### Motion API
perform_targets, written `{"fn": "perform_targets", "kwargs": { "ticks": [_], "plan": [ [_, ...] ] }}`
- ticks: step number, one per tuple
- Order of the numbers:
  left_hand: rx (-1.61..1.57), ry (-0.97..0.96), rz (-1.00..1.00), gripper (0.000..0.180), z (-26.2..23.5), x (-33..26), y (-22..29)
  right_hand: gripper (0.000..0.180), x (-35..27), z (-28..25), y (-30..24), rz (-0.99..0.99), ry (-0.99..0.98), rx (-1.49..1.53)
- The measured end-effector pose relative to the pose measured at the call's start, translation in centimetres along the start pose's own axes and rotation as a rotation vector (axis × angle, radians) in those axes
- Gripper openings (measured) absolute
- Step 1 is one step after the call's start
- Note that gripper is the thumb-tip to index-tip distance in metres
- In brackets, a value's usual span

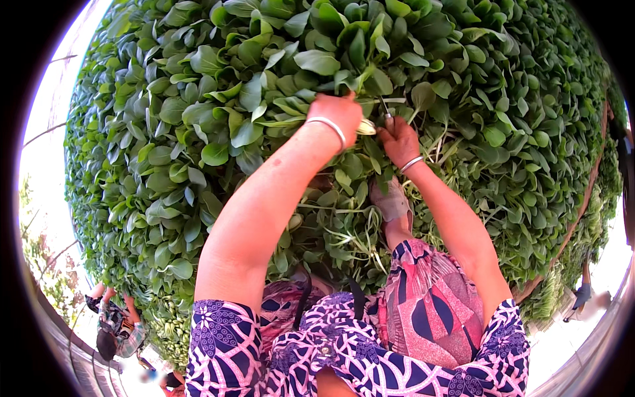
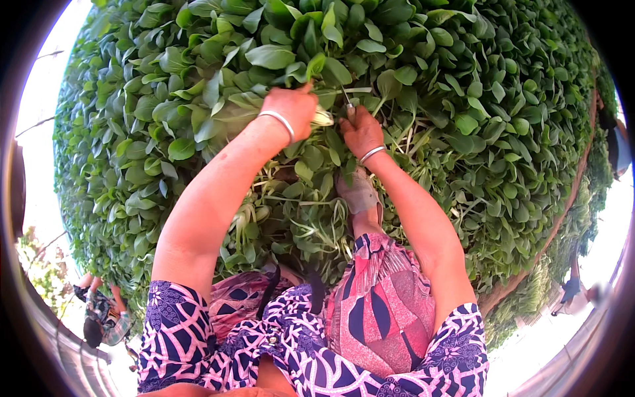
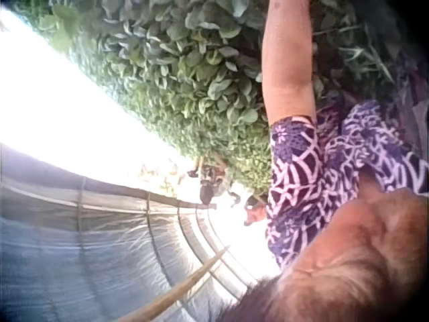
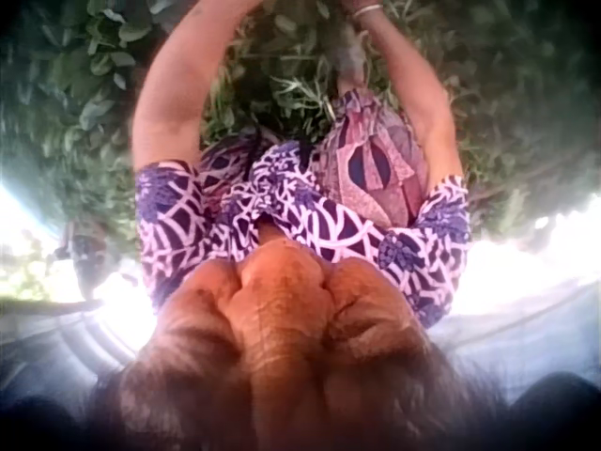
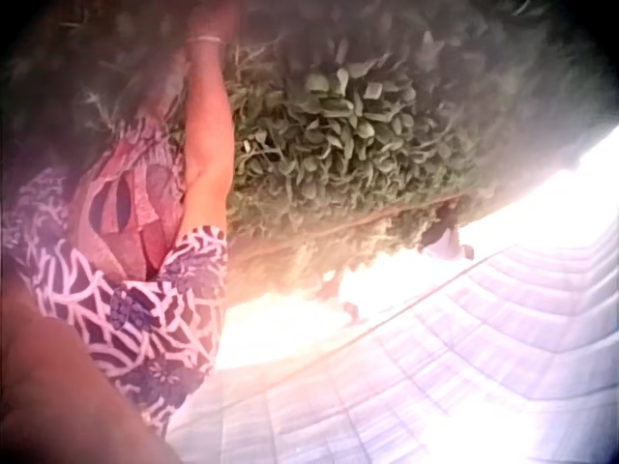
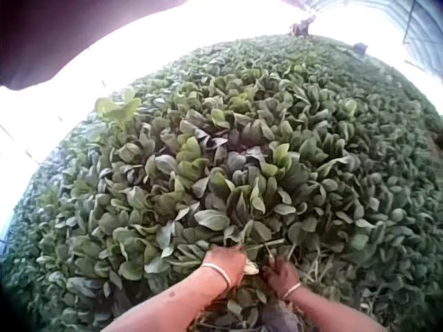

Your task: The person harvests bok choy by cutting the base of each plant with a knife, gathering several stems in one hand, and placing them onto a growing pile of harvested vegetables.

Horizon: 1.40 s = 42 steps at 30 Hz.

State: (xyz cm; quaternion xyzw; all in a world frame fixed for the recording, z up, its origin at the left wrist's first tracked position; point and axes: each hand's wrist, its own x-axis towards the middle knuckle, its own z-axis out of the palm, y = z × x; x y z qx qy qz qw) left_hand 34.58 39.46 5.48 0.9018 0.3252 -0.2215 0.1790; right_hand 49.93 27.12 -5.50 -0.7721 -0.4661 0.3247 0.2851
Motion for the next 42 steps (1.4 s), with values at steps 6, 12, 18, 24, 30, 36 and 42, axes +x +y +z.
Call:
{"fn": "perform_targets", "kwargs": {
  "ticks": [6, 12, 18, 24, 30, 36, 42],
  "plan": [
    [-0.055, 0.192, -0.022, 0.034, 3.2, -0.9, -1.7, 0.047, 1.5, -1.4, 0.4, 0.319, -0.173, 0.228],
    [-0.081, 0.197, -0.049, 0.033, 3.7, -1.1, -1.7, 0.051, 2.2, -1.6, 0.5, 0.376, -0.229, 0.252],
    [-0.101, 0.148, -0.095, 0.048, 3.8, -1.4, -1.7, 0.053, 2.9, -1.6, 0.7, 0.532, -0.352, 0.356],
    [-0.127, 0.252, -0.06, 0.036, 4.6, -1.6, -2.2, 0.052, 3.3, -0.9, -0.1, 0.433, -0.283, 0.166],
    [-0.114, 0.294, -0.043, 0.047, 5.9, -2.1, -2.4, 0.051, 2.7, 0.1, 2.0, 0.323, -0.325, 0.0],
    [-0.193, 0.475, 0.074, 0.051, 5.8, -5.2, -1.8, 0.04, 1.1, -0.4, 3.3, 0.065, 0.05, 0.312],
    [-0.164, 0.574, 0.1, 0.055, 6.6, -7.4, -0.5, 0.031, 3.2, -1.5, -3.0, 0.371, -0.108, 0.727]
  ]
}}
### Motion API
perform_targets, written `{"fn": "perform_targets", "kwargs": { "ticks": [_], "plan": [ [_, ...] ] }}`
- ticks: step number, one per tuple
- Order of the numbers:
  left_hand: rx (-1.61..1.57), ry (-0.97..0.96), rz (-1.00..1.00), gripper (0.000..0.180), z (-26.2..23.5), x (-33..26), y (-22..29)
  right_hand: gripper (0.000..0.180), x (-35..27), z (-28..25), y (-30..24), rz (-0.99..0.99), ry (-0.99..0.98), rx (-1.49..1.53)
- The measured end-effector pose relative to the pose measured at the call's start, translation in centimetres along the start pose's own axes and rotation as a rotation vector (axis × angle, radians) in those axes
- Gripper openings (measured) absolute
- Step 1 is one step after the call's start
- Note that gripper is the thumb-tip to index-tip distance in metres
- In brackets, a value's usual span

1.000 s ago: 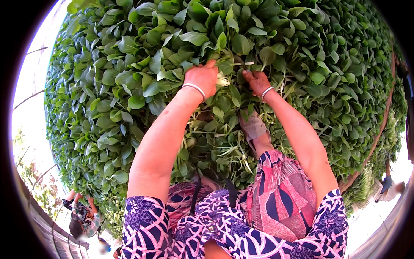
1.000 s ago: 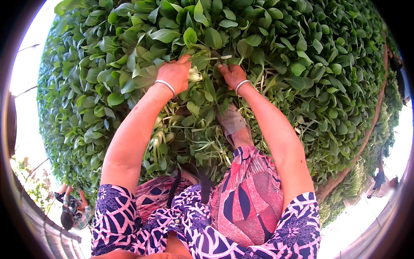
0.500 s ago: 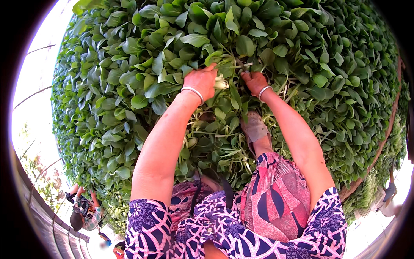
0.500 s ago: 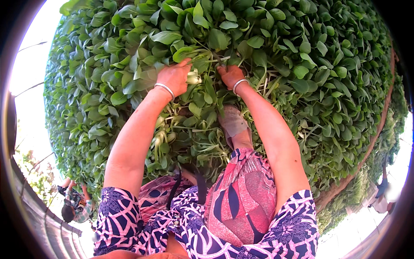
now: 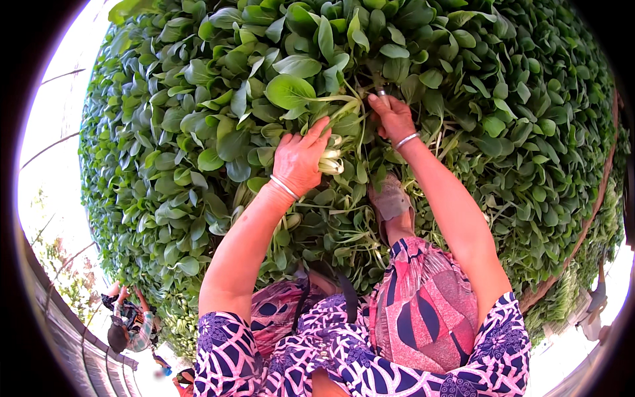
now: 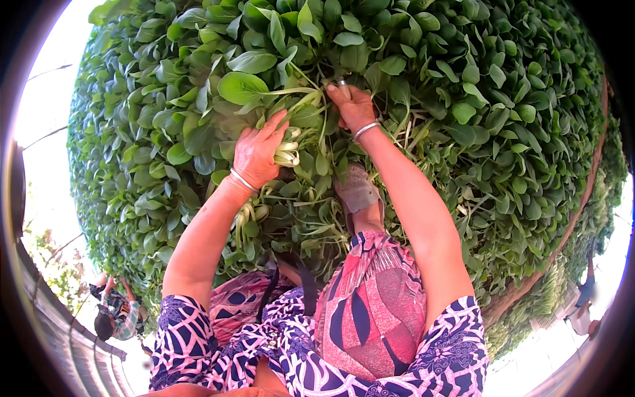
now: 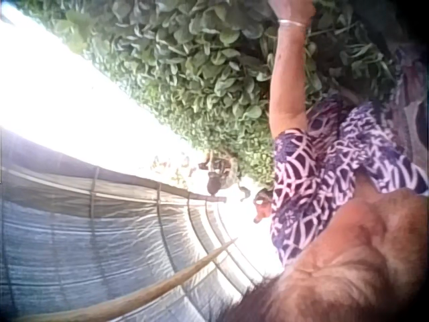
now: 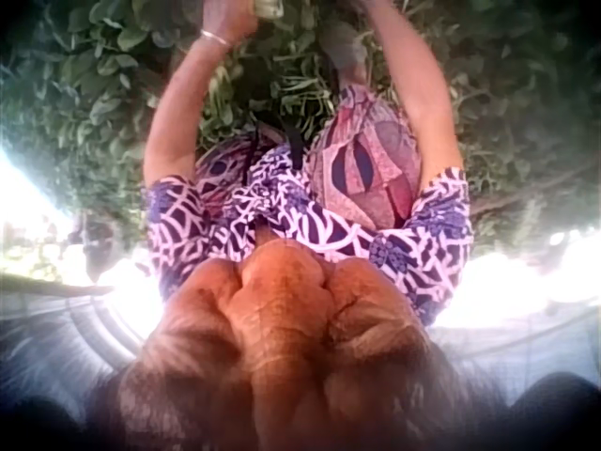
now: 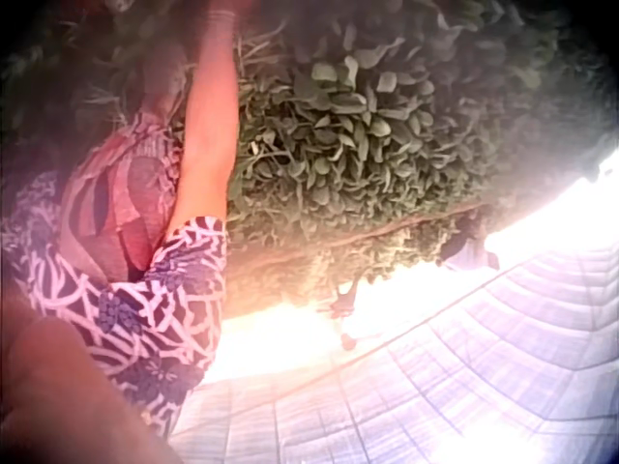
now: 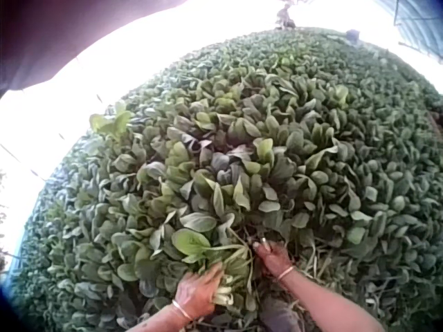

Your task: The person harvests bok choy by cutting the base of each plant with a knife, gathering several stems in one hand, and placing them onto a growing pile of harvested vegetables.

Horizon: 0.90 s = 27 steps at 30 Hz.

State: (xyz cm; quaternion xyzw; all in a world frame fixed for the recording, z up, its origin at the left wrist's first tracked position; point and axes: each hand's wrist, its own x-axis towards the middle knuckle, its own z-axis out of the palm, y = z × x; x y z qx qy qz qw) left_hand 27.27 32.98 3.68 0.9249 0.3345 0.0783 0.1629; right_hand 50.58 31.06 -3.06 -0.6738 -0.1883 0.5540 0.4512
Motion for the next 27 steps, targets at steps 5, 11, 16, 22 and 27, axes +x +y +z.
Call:
{"fn": "perform_targets", "kwargs": {
  "ticks": [5, 11, 16, 22, 27],
  "plan": [
    [0.019, 0.023, 0.03, 0.052, 0.0, -0.7, 0.5, 0.028, 0.4, -0.9, -1.1, 0.385, -0.33, 0.346],
    [-0.042, 0.086, 0.066, 0.051, -1.1, -2.2, 1.5, 0.022, -4.9, -2.0, -3.0, 0.271, -0.216, 0.257],
    [-0.46, 0.093, -0.148, 0.053, -5.3, -3.9, 6.4, 0.019, -8.7, -3.6, -6.9, -0.14, -0.135, -0.052],
    [-0.823, 0.388, -0.188, 0.062, -13.3, -3.5, 7.3, 0.022, -13.7, -5.2, -13.4, -0.49, -0.391, -0.324],
    [-0.902, 0.092, -0.103, 0.081, -11.5, -0.1, 7.1, 0.024, -14.4, -2.5, -13.0, -0.453, -0.484, -0.257]
  ]
}}
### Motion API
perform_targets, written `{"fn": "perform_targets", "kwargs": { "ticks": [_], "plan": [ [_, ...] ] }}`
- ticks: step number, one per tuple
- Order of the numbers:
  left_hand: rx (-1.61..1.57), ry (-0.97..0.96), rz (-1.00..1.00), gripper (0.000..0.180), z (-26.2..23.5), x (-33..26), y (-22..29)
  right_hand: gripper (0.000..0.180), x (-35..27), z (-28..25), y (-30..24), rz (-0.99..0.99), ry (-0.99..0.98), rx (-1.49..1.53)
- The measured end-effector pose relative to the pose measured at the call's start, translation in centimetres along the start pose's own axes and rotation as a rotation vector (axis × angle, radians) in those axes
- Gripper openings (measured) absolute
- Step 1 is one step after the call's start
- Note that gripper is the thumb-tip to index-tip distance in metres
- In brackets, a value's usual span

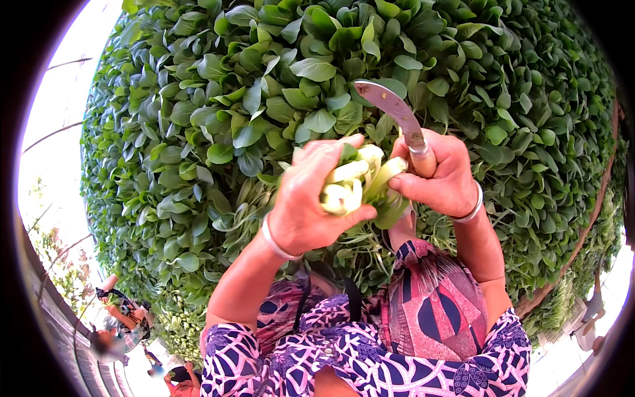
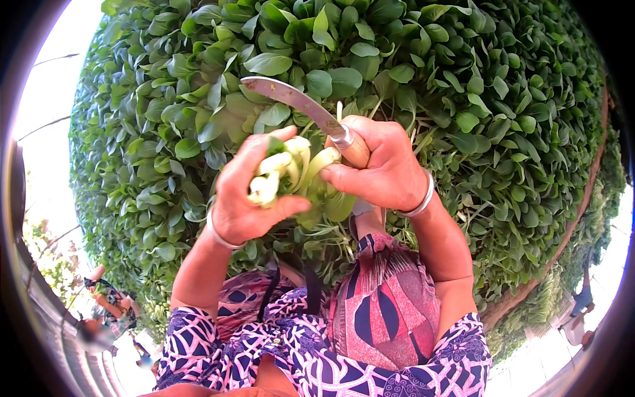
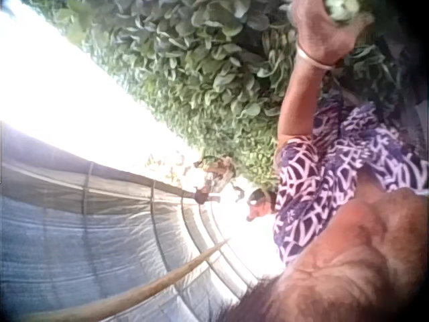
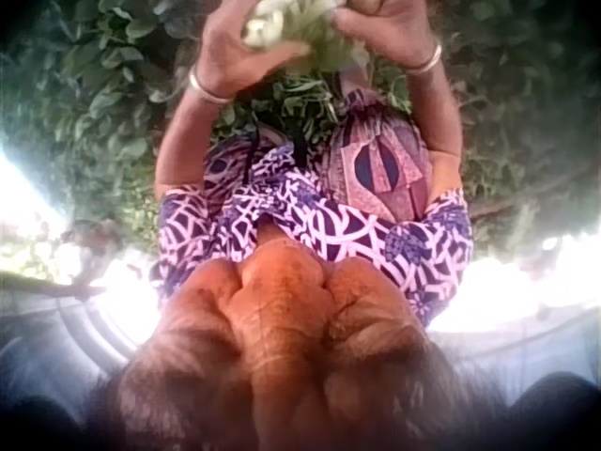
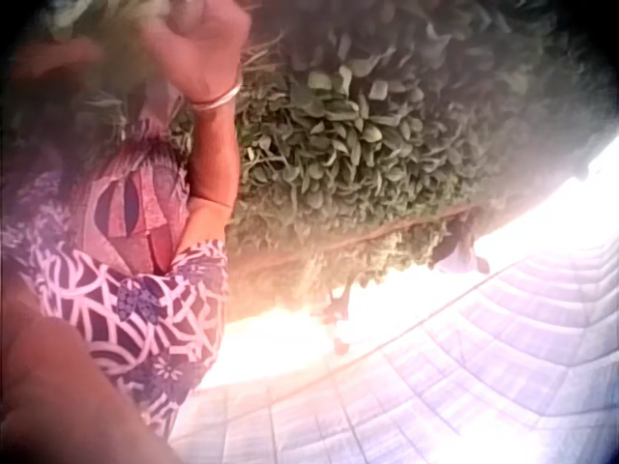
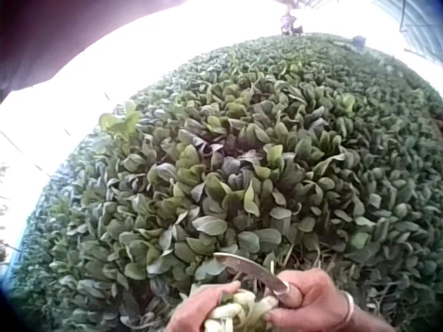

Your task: The person harvests bok choy by cutting the base of each plant with a knife, gathering several stems in one hand, and placing them onto a growing pile of harvested vegetables.

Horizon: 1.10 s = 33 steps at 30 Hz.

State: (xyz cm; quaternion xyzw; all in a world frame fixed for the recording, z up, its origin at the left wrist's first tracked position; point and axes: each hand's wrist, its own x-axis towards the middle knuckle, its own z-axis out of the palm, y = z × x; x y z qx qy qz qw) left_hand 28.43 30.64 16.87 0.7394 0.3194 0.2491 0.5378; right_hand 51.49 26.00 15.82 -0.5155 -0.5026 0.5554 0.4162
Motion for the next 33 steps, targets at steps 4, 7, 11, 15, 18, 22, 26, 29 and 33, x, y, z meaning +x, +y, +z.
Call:
{"fn": "perform_targets", "kwargs": {
  "ticks": [4, 7, 11, 15, 18, 22, 26, 29, 33],
  "plan": [
    [-0.879, 0.127, -0.406, 0.073, 5.8, -0.2, -4.4, 0.021, 0.1, 0.8, 2.1, 0.132, 0.022, 0.073],
    [-0.843, 0.211, -0.579, 0.054, 6.8, 0.2, -5.2, 0.03, 1.0, -0.5, 4.7, 0.189, -0.005, -0.134],
    [-0.576, 0.273, -0.465, 0.048, 4.5, 2.0, -5.8, 0.038, 0.5, -1.9, 6.8, 0.383, 0.07, -0.051],
    [0.333, 0.043, -0.202, 0.046, 2.0, 5.9, -2.2, 0.034, 1.2, -4.3, 15.0, 0.285, 0.345, -0.386],
    [0.938, -0.161, 0.128, 0.038, 3.2, 9.8, -3.8, 0.045, 3.3, -3.4, 16.6, 0.367, 0.468, -0.315],
    [1.056, -0.43, 0.145, 0.042, 4.2, 14.6, -7.8, 0.037, 5.4, -2.0, 19.4, 0.274, 0.53, -0.262],
    [1.248, -0.473, -0.146, 0.045, 2.8, 16.8, -10.4, 0.033, 6.4, -2.5, 18.1, 0.57, 0.504, -0.061],
    [1.259, -0.441, -0.208, 0.042, 0.7, 16.6, -11.9, 0.032, 6.6, -4.0, 18.1, 0.674, 0.531, -0.066],
    [1.229, -0.405, -0.203, 0.04, 0.1, 15.8, -12.9, 0.032, 6.5, -3.9, 18.1, 0.703, 0.476, -0.085]
  ]
}}
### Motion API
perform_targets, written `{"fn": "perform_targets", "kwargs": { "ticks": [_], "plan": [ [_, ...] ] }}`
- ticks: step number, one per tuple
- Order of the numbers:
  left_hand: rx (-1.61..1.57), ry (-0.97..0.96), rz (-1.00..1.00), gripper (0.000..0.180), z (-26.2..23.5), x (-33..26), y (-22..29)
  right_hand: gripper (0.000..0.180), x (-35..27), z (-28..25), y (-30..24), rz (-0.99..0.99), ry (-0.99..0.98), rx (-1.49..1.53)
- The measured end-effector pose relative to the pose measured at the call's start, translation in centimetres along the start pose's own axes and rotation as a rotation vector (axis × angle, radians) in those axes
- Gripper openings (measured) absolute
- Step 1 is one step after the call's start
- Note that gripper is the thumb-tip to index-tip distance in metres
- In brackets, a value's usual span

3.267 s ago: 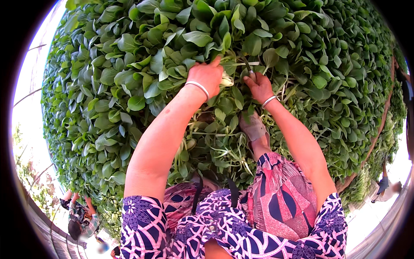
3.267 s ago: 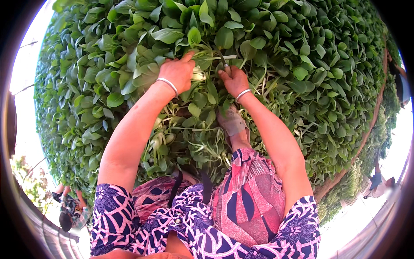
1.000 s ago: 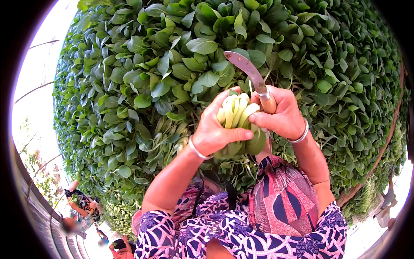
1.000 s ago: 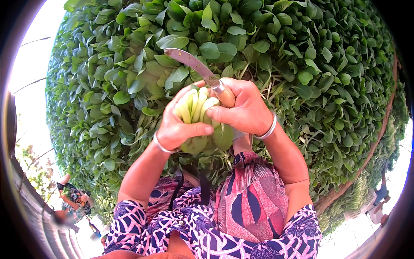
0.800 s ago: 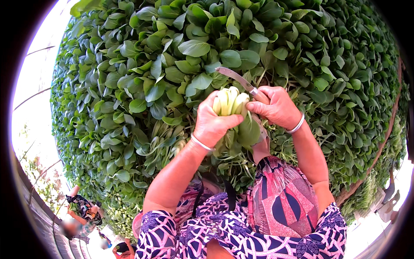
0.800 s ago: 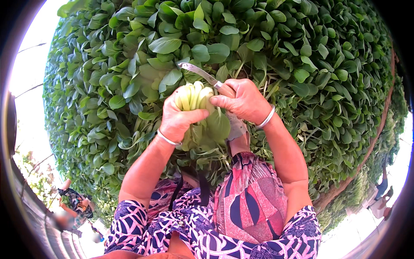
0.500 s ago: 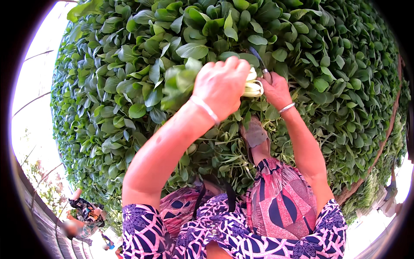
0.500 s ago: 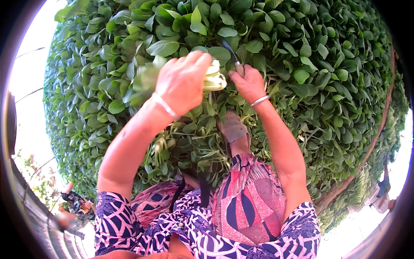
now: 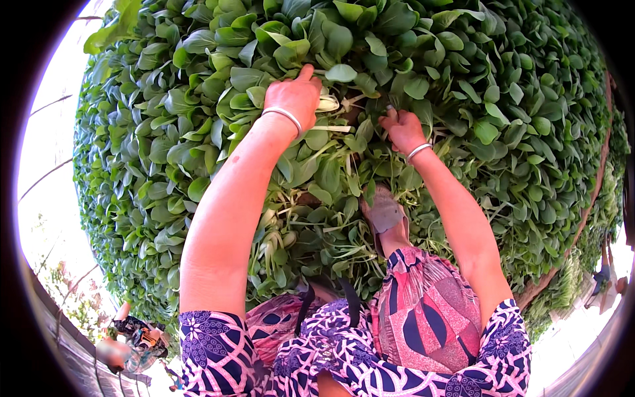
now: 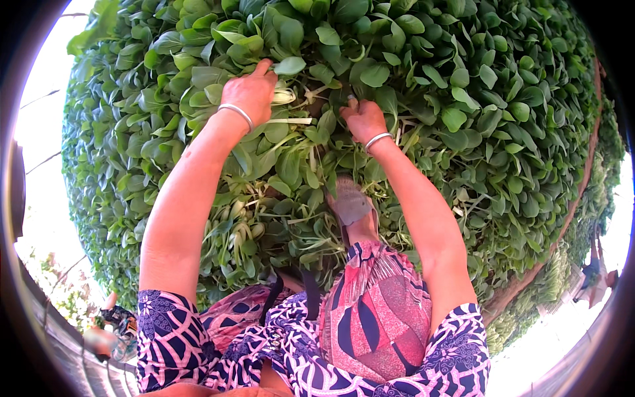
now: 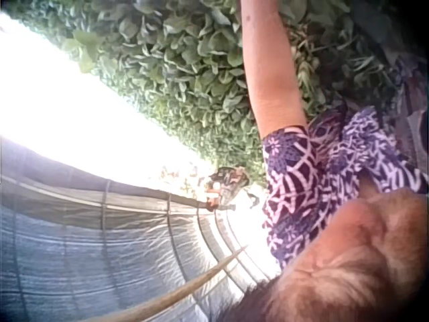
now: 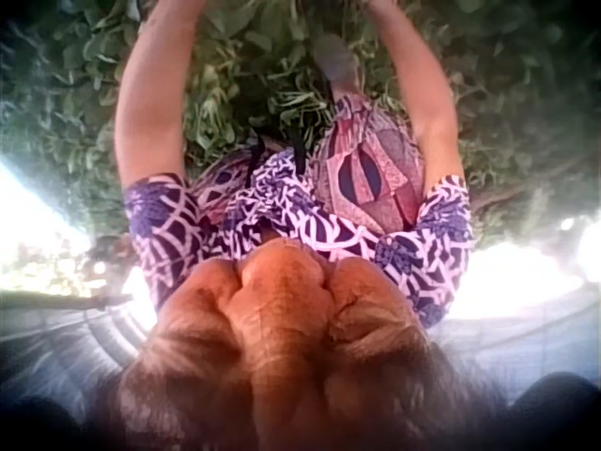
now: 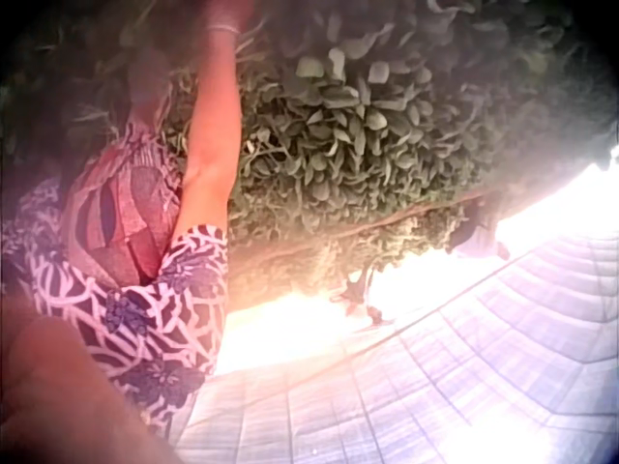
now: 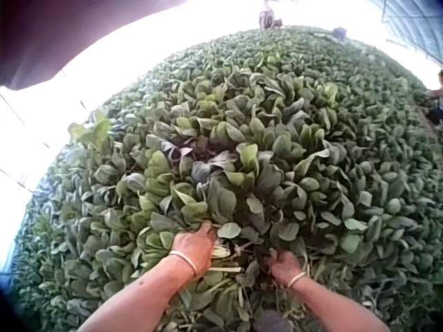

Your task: The person harvests bok choy by cutting the base of each plant with a knife, gathering several stems in one hand, and placing them onto a growing pile of harvested vegetables.

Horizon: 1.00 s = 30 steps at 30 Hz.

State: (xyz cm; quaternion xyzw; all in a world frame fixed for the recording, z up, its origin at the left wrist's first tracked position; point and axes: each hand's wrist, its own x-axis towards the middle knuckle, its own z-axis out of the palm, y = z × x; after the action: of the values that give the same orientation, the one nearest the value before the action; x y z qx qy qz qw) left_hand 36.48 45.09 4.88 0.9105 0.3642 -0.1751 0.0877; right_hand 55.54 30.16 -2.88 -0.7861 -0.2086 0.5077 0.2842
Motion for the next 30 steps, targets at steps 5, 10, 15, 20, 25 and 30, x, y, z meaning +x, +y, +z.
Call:
{"fn": "perform_targets", "kwargs": {
  "ticks": [5, 10, 15, 20, 25, 30],
  "plan": [
    [0.006, 0.008, 0.02, 0.041, 0.7, -0.1, -0.4, 0.035, 1.2, 0.6, -0.9, -0.089, -0.067, -0.144],
    [0.197, 0.048, 0.119, 0.05, 1.4, -0.9, 0.1, 0.037, 2.9, 2.3, -1.5, -0.368, 0.132, -0.346],
    [0.351, -0.068, 0.235, 0.064, 0.8, -0.4, 0.2, 0.039, 3.3, 3.4, -2.0, -0.332, 0.158, -0.298],
    [0.038, -0.195, -0.037, 0.092, -0.9, 1.2, 0.2, 0.037, 1.7, 2.6, -0.1, -0.394, 0.167, -0.266],
    [-0.128, -0.216, -0.155, 0.088, -1.9, 1.0, -1.0, 0.031, -2.0, 2.4, 0.6, -0.536, 0.266, -0.109],
    [-0.172, -0.076, -0.118, 0.086, 0.1, 0.5, -2.4, 0.035, -1.7, 3.9, -1.8, -0.583, 0.167, -0.146]
  ]
}}
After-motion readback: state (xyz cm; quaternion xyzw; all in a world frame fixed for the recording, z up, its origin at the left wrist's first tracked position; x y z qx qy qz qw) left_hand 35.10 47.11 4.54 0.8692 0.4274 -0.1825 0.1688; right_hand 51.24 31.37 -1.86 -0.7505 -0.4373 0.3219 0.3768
